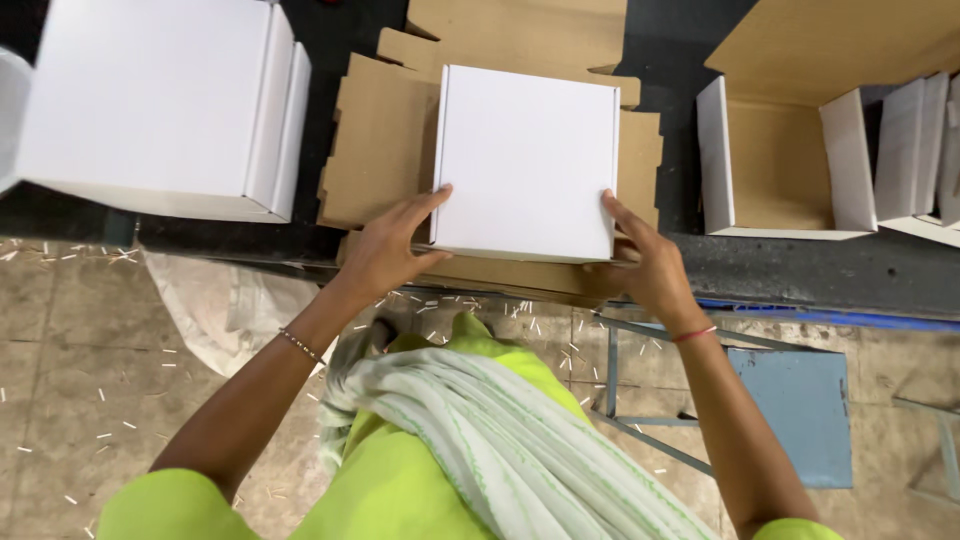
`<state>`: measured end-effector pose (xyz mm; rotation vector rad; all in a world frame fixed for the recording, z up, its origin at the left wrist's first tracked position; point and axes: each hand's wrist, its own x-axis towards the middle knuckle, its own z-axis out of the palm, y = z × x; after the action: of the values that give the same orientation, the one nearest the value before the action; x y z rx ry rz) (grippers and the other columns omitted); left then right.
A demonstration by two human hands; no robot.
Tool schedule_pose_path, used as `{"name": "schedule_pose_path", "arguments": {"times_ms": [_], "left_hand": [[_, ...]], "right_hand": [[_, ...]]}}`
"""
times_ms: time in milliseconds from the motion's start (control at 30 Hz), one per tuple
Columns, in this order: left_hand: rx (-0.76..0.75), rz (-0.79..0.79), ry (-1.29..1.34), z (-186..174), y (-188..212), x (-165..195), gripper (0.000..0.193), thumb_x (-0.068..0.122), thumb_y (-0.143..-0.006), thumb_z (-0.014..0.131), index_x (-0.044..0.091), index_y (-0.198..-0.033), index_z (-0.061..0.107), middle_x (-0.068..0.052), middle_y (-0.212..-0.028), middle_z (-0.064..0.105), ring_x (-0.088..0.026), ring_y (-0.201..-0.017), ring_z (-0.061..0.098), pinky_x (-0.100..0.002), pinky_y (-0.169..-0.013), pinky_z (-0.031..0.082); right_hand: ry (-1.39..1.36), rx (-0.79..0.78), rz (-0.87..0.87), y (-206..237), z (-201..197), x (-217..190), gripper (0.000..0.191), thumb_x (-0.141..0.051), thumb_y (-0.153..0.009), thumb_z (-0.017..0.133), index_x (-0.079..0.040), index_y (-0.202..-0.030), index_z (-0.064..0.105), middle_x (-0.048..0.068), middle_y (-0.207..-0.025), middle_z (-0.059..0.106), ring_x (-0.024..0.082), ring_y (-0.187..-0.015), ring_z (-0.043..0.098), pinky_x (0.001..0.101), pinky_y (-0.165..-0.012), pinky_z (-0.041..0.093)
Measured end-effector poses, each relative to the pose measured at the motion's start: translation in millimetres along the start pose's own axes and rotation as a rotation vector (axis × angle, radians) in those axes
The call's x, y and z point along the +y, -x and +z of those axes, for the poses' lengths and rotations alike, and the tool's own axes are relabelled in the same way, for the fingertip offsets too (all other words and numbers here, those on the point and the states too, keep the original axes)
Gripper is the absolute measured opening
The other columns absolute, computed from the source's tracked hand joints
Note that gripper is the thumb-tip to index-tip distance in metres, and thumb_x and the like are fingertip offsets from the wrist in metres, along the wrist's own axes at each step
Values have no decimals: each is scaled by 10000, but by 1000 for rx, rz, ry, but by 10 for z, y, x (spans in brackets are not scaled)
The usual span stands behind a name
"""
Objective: The person folds flat cardboard blanks into open boxes on the workbench, inserts a white inner box liner, places a round light fixture wrapped in plastic into an assembled box, closes it with a white lid, and sets finished boxes aside while continuing to fold more boxes.
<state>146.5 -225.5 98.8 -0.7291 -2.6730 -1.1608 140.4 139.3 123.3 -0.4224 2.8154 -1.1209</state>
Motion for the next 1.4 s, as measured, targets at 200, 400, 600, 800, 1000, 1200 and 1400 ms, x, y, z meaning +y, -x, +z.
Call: {"name": "schedule_pose_path", "arguments": {"times_ms": [200,400,600,800,1000,1200,1400], "left_hand": [[90,-107,327,-554,-319,186,800,275,-782,896,135,-1462,499,-133,-1306,720,-291,-1187,719,-370,-956,590],[332,167,39,-1105,-1421,58,798,428,-868,927,49,-1389,456,-164,-1257,622,-318,-1209,622,-442,-965,521],[384,215,-276,-1158,-1748,112,245,303,-964,860,113,-1070,746,-71,-1200,677,-302,-1206,571,-451,-1039,453],[346,324,-382,-1205,-1789,41,209,237,-963,823,82,-1099,788,-75,-1026,729,-303,-997,637,-434,-818,524],[432,159,-234,-1087,-2392,-187,411,254,-1103,643,15,-778,717,-79,-582,669,-192,-525,693,-353,-586,592],[360,-62,-39,-972,-2536,-335,427,295,-1036,599,30,-716,698,-39,-606,714,-97,-526,717,-274,-539,603],[331,-83,-75,-930,-2526,-285,448,280,-1050,600,15,-710,722,-44,-610,715,-121,-523,714,-274,-559,596]], "right_hand": [[-287,41,106,-255,-572,-154,792,-92,-750,880,-62,-1485,587,149,-1401,679,229,-1106,691,353,-897,592],[-224,172,-158,-1124,-1203,-398,824,-202,-873,877,-47,-1556,443,162,-1373,621,188,-1074,665,326,-897,584],[235,401,-569,-1382,-1370,-339,388,-242,-950,928,-114,-1258,731,145,-1437,613,288,-1285,629,386,-975,599],[545,437,-619,-1420,-1542,-159,248,-79,-980,828,-133,-1222,816,64,-1264,688,226,-1119,696,352,-959,595],[82,310,-279,-1684,-1675,-339,101,-30,-1054,723,68,-1030,733,93,-802,703,122,-717,662,284,-700,551],[-18,332,-280,-1663,-1589,-509,140,-39,-1027,740,88,-1086,732,61,-859,738,91,-754,738,215,-663,584],[-80,329,-271,-1690,-1577,-446,160,-23,-1024,738,97,-1130,727,67,-891,745,94,-763,743,217,-674,599]]}}
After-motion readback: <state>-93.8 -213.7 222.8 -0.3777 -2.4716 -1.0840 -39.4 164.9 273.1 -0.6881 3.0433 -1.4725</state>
